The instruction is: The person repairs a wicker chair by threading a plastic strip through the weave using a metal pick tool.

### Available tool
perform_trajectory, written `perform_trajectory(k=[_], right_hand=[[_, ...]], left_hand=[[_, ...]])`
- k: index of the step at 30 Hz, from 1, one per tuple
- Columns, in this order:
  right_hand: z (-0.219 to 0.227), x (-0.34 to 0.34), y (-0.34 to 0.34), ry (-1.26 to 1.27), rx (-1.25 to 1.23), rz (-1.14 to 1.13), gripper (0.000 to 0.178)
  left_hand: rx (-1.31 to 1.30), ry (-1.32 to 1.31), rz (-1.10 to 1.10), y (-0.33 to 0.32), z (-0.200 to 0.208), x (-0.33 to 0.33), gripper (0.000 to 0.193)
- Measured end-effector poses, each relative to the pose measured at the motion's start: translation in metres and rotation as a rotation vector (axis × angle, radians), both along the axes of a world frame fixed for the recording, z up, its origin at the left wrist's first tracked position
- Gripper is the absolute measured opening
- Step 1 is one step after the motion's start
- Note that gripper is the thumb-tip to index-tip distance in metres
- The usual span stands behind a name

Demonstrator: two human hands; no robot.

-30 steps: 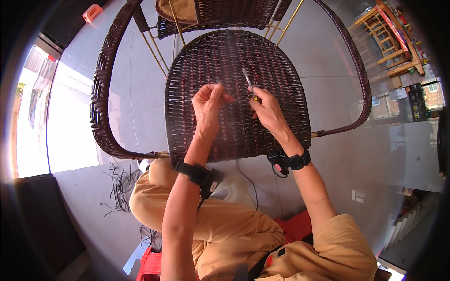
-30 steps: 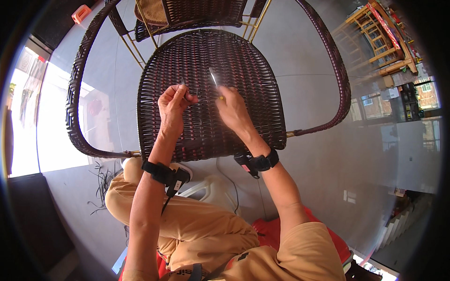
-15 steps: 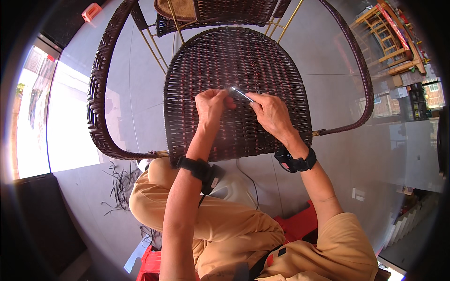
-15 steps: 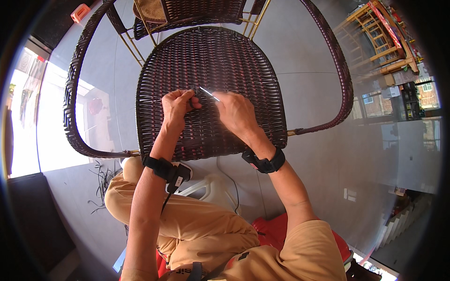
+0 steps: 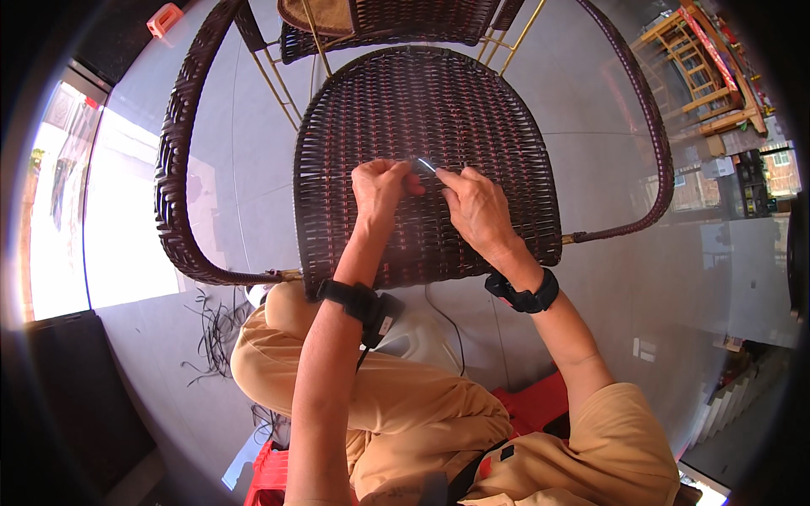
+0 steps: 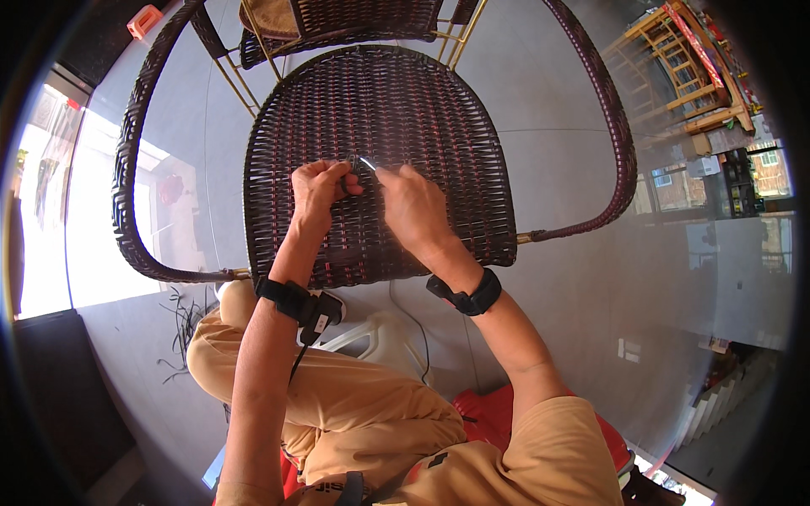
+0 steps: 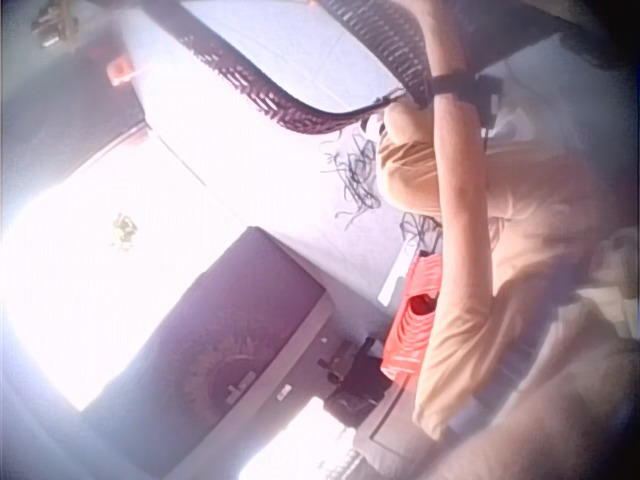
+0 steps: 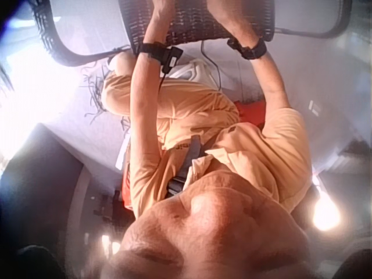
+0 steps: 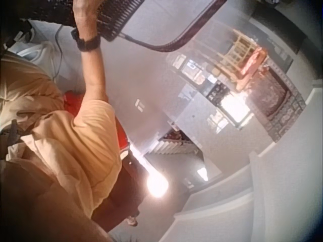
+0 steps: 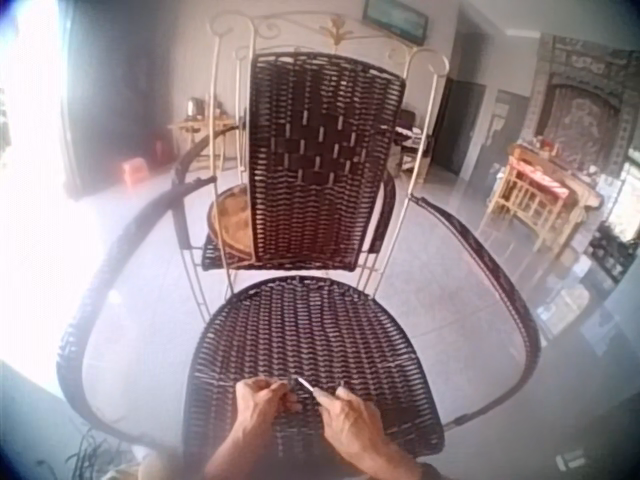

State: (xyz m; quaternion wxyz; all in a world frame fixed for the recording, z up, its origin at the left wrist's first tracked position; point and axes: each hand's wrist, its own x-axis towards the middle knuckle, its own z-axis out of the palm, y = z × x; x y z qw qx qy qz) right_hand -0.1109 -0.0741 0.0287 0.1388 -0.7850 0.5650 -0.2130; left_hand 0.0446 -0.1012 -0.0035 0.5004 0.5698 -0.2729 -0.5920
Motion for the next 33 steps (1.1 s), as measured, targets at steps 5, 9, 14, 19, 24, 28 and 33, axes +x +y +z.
perform_trajectory(k=[5, 9, 14, 19, 24, 28, 33], right_hand=[[-0.005, 0.008, 0.004, -0.004, -0.032, -0.041, 0.028], [-0.02, 0.012, 0.014, 0.018, -0.044, -0.087, 0.037], [-0.04, 0.009, 0.018, 0.005, -0.167, -0.046, 0.045], [-0.043, 0.009, 0.02, -0.069, -0.27, -0.051, 0.044], [-0.044, 0.013, 0.021, -0.081, -0.292, -0.056, 0.044], [-0.052, 0.011, 0.019, -0.073, -0.346, -0.039, 0.059], [-0.054, 0.011, 0.019, -0.082, -0.35, -0.042, 0.06]], left_hand=[[-0.011, -0.04, -0.029, 0.0, -0.002, 0.002, 0.012], [-0.002, -0.03, -0.024, 0.0, -0.003, 0.001, 0.012], [-0.004, 0.006, -0.025, 0.0, 0.001, -0.001, 0.012], [0.031, -0.009, -0.028, -0.002, 0.009, -0.002, 0.013], [0.056, -0.039, 0.017, -0.007, 0.008, -0.003, 0.013], [0.077, -0.082, 0.033, -0.012, 0.007, -0.004, 0.012], [0.118, -0.074, 0.073, -0.013, 0.01, -0.009, 0.012]])
